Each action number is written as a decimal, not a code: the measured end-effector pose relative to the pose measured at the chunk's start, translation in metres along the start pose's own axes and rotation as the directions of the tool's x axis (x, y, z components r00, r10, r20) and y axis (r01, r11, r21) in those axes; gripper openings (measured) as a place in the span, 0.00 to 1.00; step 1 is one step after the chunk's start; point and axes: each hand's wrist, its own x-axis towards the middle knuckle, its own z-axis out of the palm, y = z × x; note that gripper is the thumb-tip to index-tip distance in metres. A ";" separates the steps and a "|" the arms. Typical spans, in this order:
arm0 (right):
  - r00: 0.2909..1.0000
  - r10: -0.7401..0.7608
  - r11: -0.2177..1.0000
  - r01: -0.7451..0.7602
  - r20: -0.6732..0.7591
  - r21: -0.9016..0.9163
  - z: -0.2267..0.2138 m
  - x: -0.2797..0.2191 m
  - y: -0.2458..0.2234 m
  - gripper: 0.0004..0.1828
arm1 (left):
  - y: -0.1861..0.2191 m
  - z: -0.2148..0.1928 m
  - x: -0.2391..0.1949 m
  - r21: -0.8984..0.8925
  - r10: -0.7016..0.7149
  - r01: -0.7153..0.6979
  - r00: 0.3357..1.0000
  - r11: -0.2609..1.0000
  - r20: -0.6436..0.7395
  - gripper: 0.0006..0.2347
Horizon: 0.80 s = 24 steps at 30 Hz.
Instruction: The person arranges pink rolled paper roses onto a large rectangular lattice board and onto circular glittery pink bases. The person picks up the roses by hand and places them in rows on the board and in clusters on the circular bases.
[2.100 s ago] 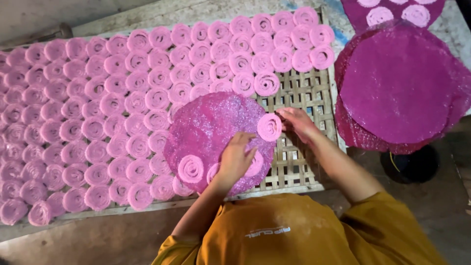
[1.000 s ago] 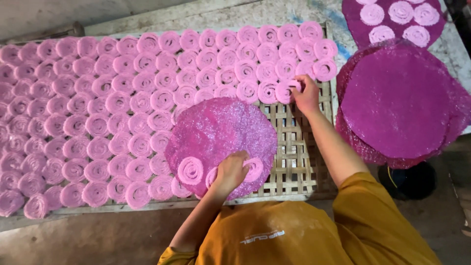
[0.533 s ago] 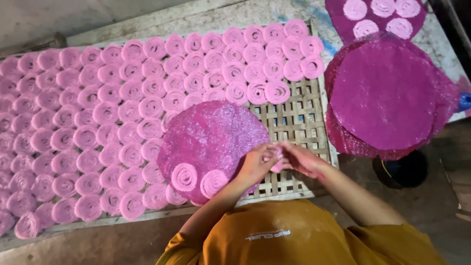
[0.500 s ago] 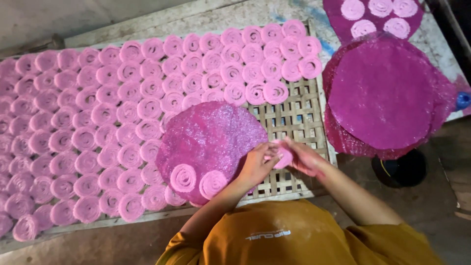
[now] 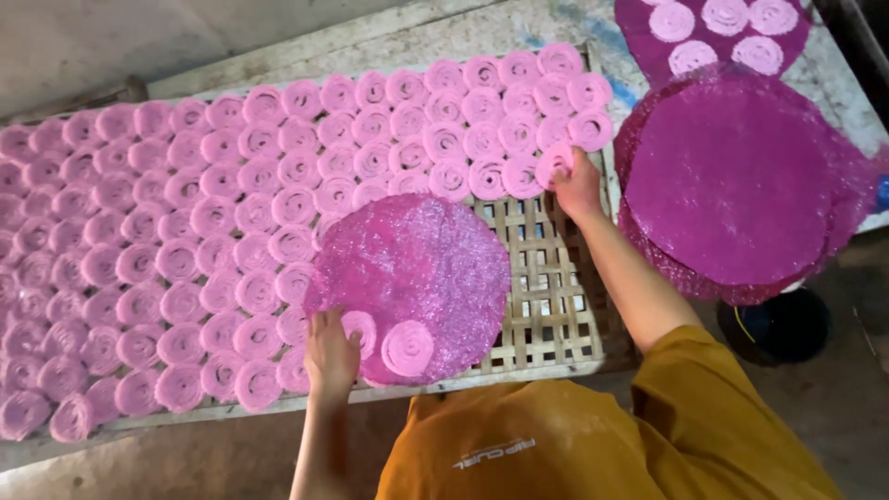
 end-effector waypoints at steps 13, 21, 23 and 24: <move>0.790 -0.073 0.855 -0.265 0.609 0.446 -0.025 -0.103 -0.133 0.10 | 0.032 -0.036 0.012 -0.450 0.174 -0.020 0.937 0.893 0.304 0.15; 0.649 0.091 -0.039 -0.756 0.755 0.654 -0.027 -0.151 -0.119 0.23 | 0.176 0.006 -0.026 -0.452 0.550 -0.478 0.835 0.753 0.035 0.20; 0.631 0.479 0.213 -0.758 0.610 0.617 -0.048 -0.116 -0.076 0.21 | 0.165 0.004 -0.027 -0.414 0.497 -0.429 0.865 0.803 0.066 0.20; 0.598 0.696 0.492 -0.801 0.398 0.343 -0.059 -0.093 -0.053 0.18 | 0.155 0.002 -0.025 -0.394 0.468 -0.404 0.880 0.826 0.079 0.21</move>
